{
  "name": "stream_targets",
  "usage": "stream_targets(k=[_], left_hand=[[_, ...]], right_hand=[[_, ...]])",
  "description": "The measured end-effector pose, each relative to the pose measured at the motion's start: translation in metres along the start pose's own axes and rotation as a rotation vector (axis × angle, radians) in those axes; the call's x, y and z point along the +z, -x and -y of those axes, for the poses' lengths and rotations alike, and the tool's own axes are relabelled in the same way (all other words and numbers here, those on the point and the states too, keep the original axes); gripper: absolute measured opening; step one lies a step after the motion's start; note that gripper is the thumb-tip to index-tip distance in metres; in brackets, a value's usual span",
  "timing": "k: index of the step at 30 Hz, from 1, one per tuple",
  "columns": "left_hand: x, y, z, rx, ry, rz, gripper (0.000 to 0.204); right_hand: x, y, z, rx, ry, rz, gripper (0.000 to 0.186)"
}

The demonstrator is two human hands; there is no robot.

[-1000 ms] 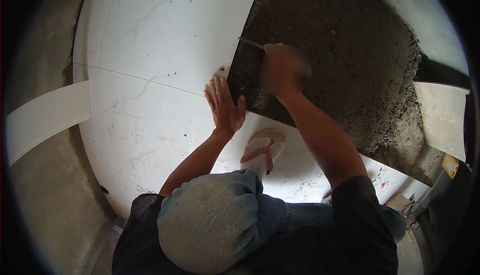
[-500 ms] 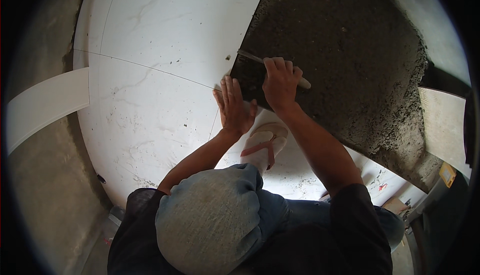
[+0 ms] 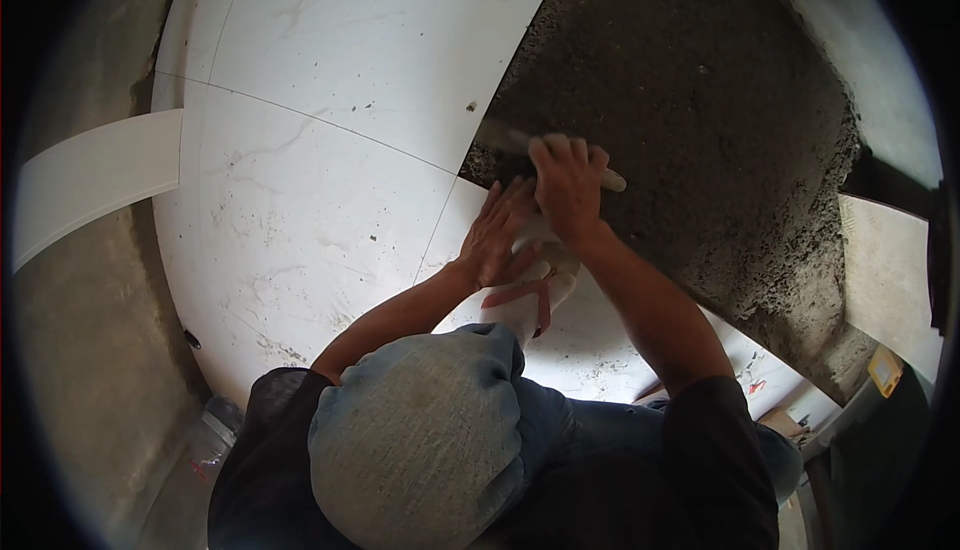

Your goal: The person taps a large white tile into place with a rubber mallet, lifts it to reveal the mortar bed, and uses a trowel to spread and smooth mortar from a bucket before repositioning the tile and tapping it down again.

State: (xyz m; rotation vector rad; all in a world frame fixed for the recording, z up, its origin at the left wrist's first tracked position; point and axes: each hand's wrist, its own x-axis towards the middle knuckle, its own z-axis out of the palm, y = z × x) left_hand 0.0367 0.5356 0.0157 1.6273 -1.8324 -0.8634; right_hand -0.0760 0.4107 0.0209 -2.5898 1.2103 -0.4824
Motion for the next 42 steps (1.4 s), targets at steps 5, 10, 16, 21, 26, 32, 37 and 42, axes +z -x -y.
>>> stream_targets(k=[5, 10, 16, 21, 26, 32, 37, 42], left_hand=[[0.003, 0.021, 0.009, 0.092, 0.033, -0.041, 0.051], [0.008, 0.040, 0.008, -0.102, -0.252, -0.234, 0.052], [0.010, 0.036, 0.008, -0.420, -0.327, -0.290, 0.073], [0.012, 0.031, 0.006, -0.549, -0.403, -0.222, 0.082], [0.008, 0.030, 0.004, -0.568, -0.362, -0.229, 0.081], [0.008, 0.034, 0.006, -0.540, -0.320, -0.266, 0.076], [0.008, 0.035, 0.005, -0.541, -0.300, -0.283, 0.073], [0.006, 0.034, 0.004, -0.530, -0.317, -0.249, 0.071]], right_hand=[[0.004, -0.001, -0.012, -0.084, -0.096, -0.033, 0.023], [0.002, -0.007, -0.012, -0.076, -0.059, 0.017, 0.023], [-0.001, 0.004, -0.002, -0.132, -0.112, 0.063, 0.024], [-0.005, 0.000, -0.009, -0.270, -0.074, 0.123, 0.025], [-0.009, -0.025, -0.015, -0.439, -0.138, 0.179, 0.024], [-0.004, -0.055, -0.028, -0.602, -0.141, 0.260, 0.023], [-0.005, -0.076, -0.036, -0.588, -0.165, 0.294, 0.020], [-0.001, -0.082, -0.022, -0.649, -0.125, 0.303, 0.019]])
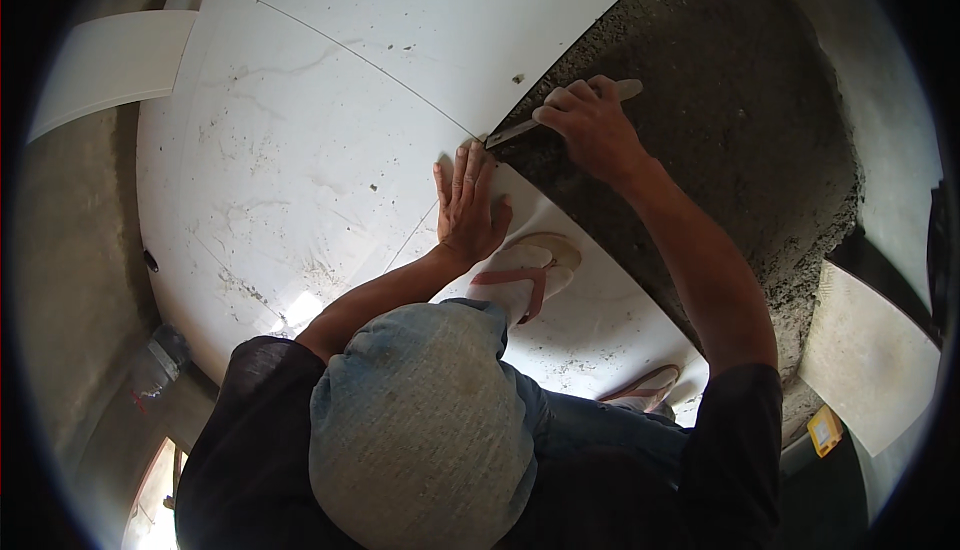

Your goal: The person taps a large white tile into place with a rubber mallet, lifts it to reveal the mortar bed, and uses a trowel to spread and smooth mortar from a bucket before repositioning the tile and tapping it down again.

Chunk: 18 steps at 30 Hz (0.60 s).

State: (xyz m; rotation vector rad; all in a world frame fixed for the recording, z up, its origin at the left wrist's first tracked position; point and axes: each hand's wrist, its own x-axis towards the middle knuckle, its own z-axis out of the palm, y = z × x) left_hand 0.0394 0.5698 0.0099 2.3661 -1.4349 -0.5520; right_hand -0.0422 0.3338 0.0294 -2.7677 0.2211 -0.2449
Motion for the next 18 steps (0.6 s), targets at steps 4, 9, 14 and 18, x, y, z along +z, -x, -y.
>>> stream_targets(k=[4, 9, 14, 18], left_hand=[[0.001, 0.001, -0.005, 0.009, 0.032, 0.042, 0.073], [0.010, 0.009, -0.028, 0.144, 0.173, -0.015, 0.082], [0.009, 0.014, -0.041, 0.420, 0.410, 0.212, 0.075], [0.002, 0.015, -0.034, 0.389, 0.436, 0.234, 0.062]], right_hand=[[0.007, -0.004, 0.001, -0.027, -0.016, 0.048, 0.020], [-0.003, -0.004, -0.009, -0.060, -0.028, 0.103, 0.020], [-0.005, -0.010, -0.014, -0.053, 0.010, 0.141, 0.018], [0.005, -0.011, -0.003, -0.061, 0.007, 0.112, 0.017]])
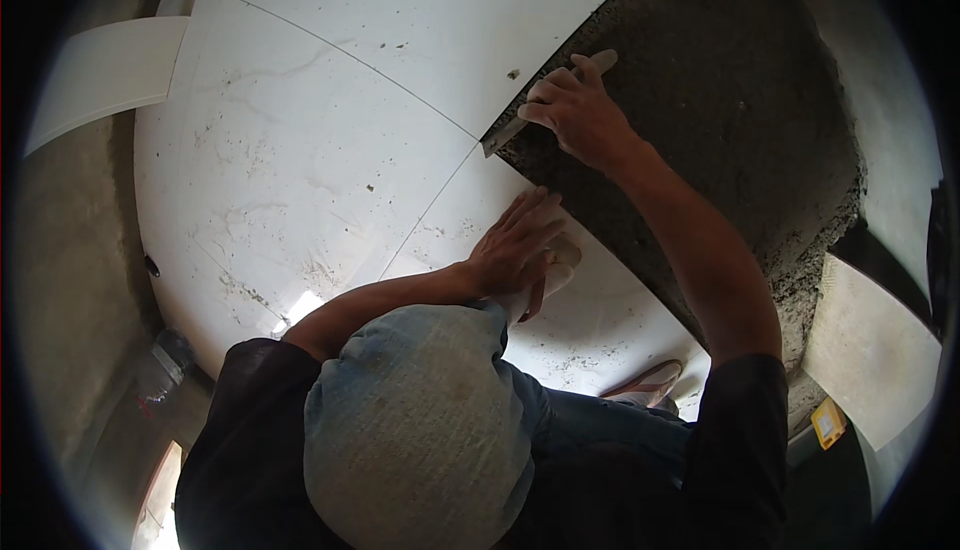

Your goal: The person taps a large white tile into place with a rubber mallet, lifts it to reveal the mortar bed, and uses a trowel to spread and smooth mortar from a bucket before repositioning the tile and tapping it down again.

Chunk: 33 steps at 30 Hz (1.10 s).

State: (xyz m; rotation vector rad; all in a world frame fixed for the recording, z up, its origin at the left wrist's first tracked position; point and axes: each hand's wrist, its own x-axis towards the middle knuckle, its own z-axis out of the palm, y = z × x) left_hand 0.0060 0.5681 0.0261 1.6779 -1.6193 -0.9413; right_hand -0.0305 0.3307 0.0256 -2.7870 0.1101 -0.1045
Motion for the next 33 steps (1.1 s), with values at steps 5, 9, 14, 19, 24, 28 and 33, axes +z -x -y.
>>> stream_targets(k=[5, 9, 14, 19, 24, 28, 33], left_hand=[[-0.010, 0.012, 0.007, 0.070, -0.058, -0.297, 0.030], [-0.008, 0.024, 0.035, 0.001, -0.270, -0.378, 0.038], [-0.010, 0.011, 0.036, -0.291, -0.383, -0.426, 0.067], [-0.009, 0.002, 0.033, -0.404, -0.453, -0.291, 0.086], [-0.014, -0.008, 0.025, -0.466, -0.576, -0.055, 0.102], [-0.015, -0.019, 0.024, -0.375, -0.650, 0.005, 0.109], [-0.007, -0.030, 0.023, -0.373, -0.661, -0.006, 0.115]], right_hand=[[-0.016, 0.019, -0.009, -0.043, 0.032, 0.130, 0.018], [-0.024, 0.053, -0.020, -0.109, 0.065, 0.131, 0.018], [-0.026, 0.026, -0.009, -0.006, 0.047, -0.066, 0.016], [-0.005, 0.012, 0.004, -0.025, 0.086, 0.013, 0.015], [-0.021, 0.069, -0.006, -0.092, 0.094, 0.042, 0.016], [-0.032, 0.102, -0.015, -0.059, 0.099, 0.112, 0.016], [-0.028, 0.062, -0.011, 0.010, 0.123, -0.022, 0.016]])
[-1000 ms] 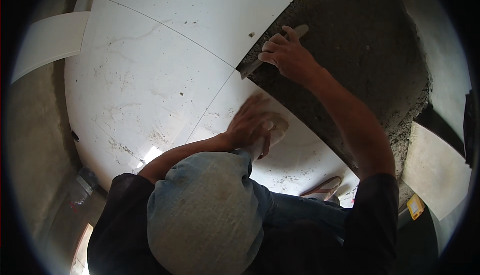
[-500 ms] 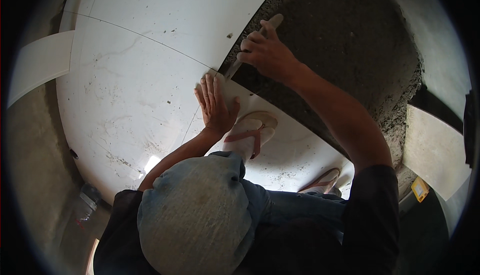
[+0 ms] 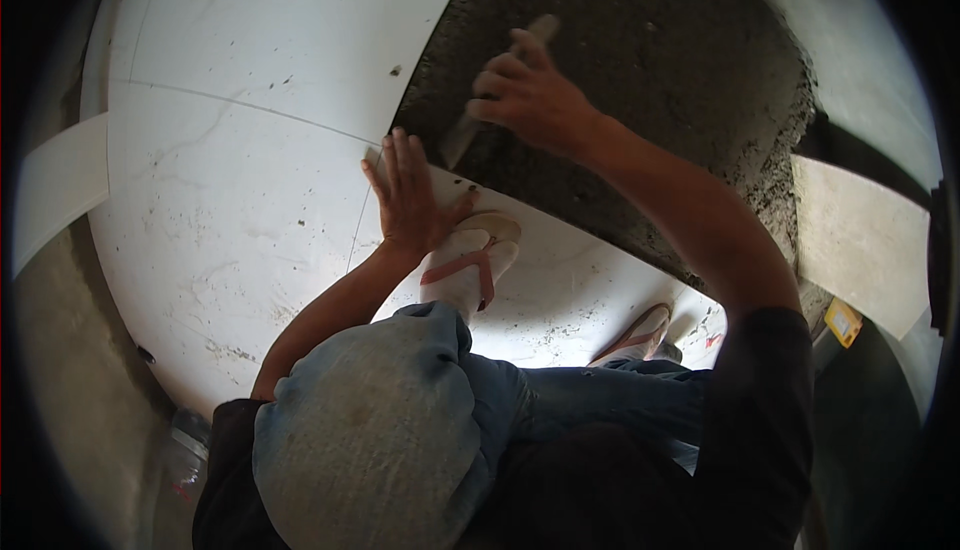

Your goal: The person taps a large white tile into place with a rubber mallet, lifts it to reveal the mortar bed, and uses a trowel to spread and smooth mortar from a bucket before repositioning the tile and tapping it down again.

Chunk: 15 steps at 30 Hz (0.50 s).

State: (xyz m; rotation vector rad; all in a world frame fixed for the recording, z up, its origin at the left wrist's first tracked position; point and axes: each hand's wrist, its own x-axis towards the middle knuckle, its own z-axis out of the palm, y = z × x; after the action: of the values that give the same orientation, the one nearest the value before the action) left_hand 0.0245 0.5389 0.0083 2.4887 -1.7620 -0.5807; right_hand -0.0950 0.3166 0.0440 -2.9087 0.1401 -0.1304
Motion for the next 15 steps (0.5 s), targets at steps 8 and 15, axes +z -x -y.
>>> stream_targets(k=[8, 15], left_hand=[[-0.003, -0.003, -0.006, 0.002, -0.001, 0.014, 0.119], [0.002, -0.011, -0.002, 0.214, 0.035, -0.035, 0.109]], right_hand=[[0.004, 0.059, 0.007, -0.065, -0.053, 0.038, 0.015], [-0.009, 0.113, 0.004, 0.014, -0.047, 0.152, 0.020]])
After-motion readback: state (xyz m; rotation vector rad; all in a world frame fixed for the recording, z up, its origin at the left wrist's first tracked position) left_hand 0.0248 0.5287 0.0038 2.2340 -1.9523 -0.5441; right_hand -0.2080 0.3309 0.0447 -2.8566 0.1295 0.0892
